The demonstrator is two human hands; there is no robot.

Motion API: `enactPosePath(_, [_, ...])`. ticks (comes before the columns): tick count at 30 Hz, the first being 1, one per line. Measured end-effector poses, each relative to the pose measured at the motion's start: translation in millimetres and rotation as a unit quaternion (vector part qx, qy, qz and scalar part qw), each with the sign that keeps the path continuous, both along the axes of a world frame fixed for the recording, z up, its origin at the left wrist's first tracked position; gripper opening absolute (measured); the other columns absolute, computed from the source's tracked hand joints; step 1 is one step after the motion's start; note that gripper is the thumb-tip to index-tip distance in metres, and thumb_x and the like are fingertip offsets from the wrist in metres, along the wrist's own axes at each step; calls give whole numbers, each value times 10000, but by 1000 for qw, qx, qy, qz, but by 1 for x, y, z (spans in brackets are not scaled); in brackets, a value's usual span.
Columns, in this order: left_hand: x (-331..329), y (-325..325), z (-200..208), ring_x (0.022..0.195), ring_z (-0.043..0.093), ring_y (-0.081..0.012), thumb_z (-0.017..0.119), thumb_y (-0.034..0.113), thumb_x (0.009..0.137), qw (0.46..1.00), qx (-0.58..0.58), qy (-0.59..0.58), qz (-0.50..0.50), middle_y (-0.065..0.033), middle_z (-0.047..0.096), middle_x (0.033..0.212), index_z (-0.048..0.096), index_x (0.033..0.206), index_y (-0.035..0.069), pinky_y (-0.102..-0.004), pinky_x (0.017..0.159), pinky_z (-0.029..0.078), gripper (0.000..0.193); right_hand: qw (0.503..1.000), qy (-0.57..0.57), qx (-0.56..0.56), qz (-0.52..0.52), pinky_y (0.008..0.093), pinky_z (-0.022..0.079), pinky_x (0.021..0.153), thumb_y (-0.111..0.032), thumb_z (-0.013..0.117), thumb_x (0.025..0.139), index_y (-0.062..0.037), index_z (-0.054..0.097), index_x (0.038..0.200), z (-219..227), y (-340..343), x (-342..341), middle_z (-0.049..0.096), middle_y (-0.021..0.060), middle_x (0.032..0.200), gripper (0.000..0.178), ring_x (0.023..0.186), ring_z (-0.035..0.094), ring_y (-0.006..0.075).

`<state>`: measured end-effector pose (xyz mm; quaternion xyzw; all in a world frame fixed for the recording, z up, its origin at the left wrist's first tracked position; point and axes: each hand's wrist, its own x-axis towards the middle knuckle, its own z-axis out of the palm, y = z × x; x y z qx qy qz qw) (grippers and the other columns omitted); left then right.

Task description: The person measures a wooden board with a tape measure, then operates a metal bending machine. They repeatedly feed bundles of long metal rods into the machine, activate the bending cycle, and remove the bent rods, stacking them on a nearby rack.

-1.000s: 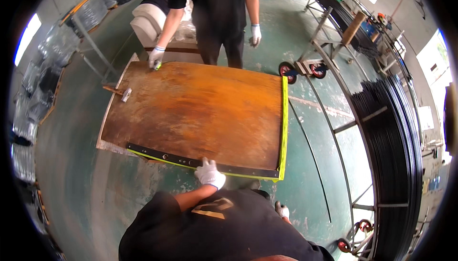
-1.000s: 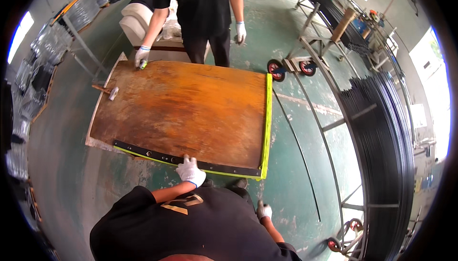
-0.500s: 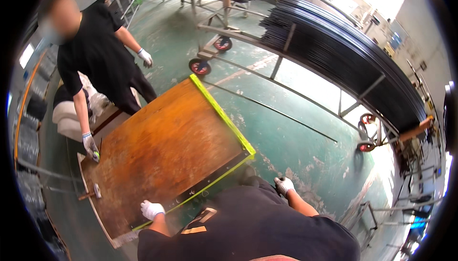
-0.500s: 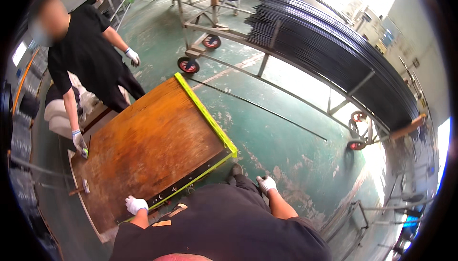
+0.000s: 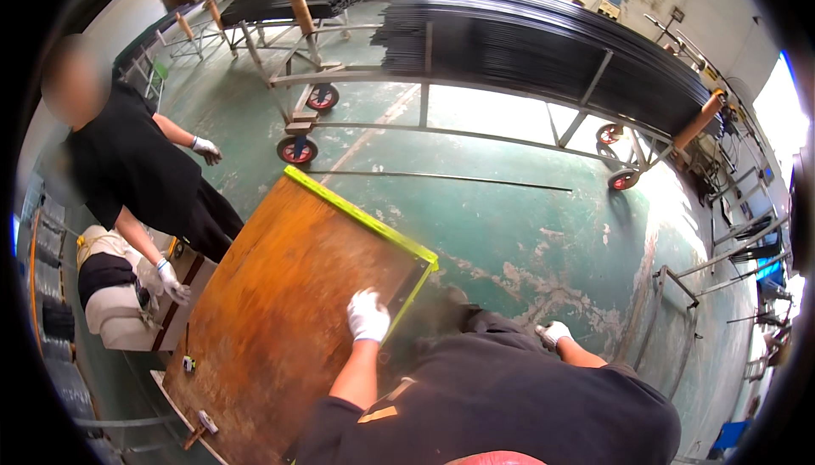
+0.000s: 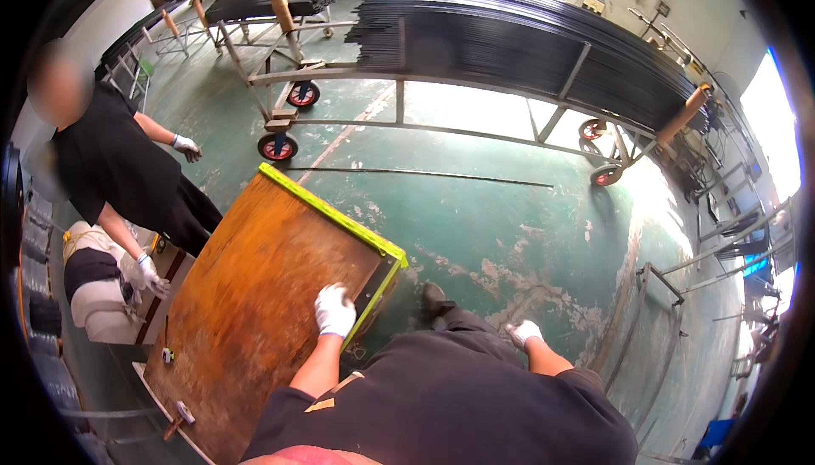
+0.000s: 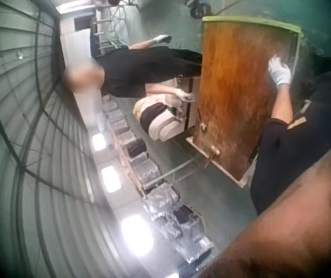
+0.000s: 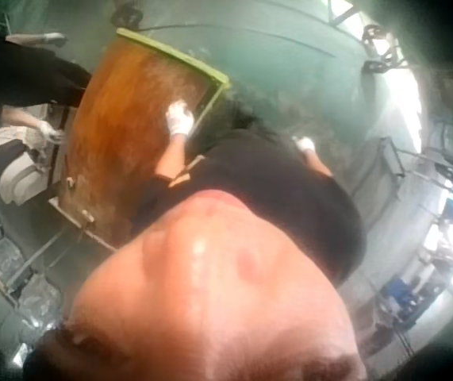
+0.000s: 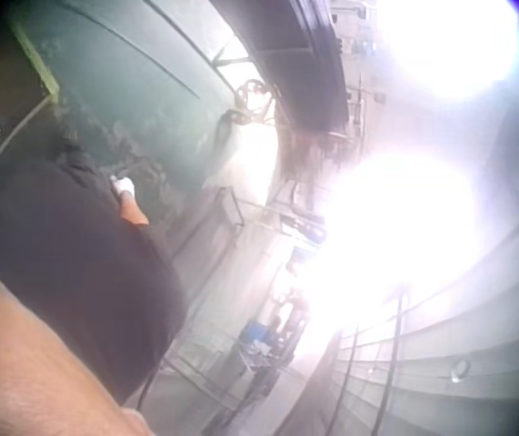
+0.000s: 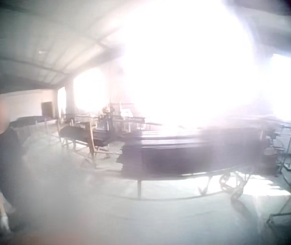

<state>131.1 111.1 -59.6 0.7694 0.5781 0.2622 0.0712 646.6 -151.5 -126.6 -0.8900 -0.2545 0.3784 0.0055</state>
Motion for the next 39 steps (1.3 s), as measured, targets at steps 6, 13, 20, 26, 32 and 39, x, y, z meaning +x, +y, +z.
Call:
enactPosePath(6, [-138,-132,0,1202,635,-408,631,111,870,962,40,83,258,-177,707,1274,732,1098,20,-494,1071,491,265,999,24,-37,-13,445,571,762,-499,656,991,72,744,1130,95,22,-45,776,198,923,594,776,745,332])
enactPosePath(13, [-169,-215,16,1164,715,-381,600,248,977,645,-285,185,684,-171,756,1172,771,1120,61,-513,962,590,291,991,78,106,-7,406,556,894,-446,666,966,28,734,1211,27,59,-15,772,207,1095,538,1002,737,303])
enactPosePath(20, [72,-47,46,995,762,-358,732,287,816,833,-280,165,447,-166,773,1058,801,983,87,-456,842,621,270,989,103,102,-5,399,524,912,-446,665,987,32,698,1269,0,58,46,724,184,1125,556,1036,666,291])
enactPosePath(26, [286,15,69,1027,740,-277,672,197,969,920,-289,-211,-160,-173,764,1097,718,1210,35,-374,923,570,294,977,131,59,-155,423,548,967,-466,678,981,34,679,1327,-11,3,107,745,244,1210,608,1156,723,336])
enactPosePath(32, [301,-10,-14,1044,694,-414,596,271,960,894,-384,43,-227,-235,730,1108,743,1068,62,-461,916,561,277,972,68,55,-217,433,563,852,-479,655,990,-17,749,1207,-16,-42,145,769,197,1101,519,968,735,340])
enactPosePath(39, [302,18,-155,1021,740,-335,672,363,879,802,-537,235,-114,-148,786,1075,791,1104,94,-428,922,575,370,940,118,-13,-318,429,529,1032,-555,633,972,-27,736,1271,4,-112,176,733,204,1279,615,1231,681,350])
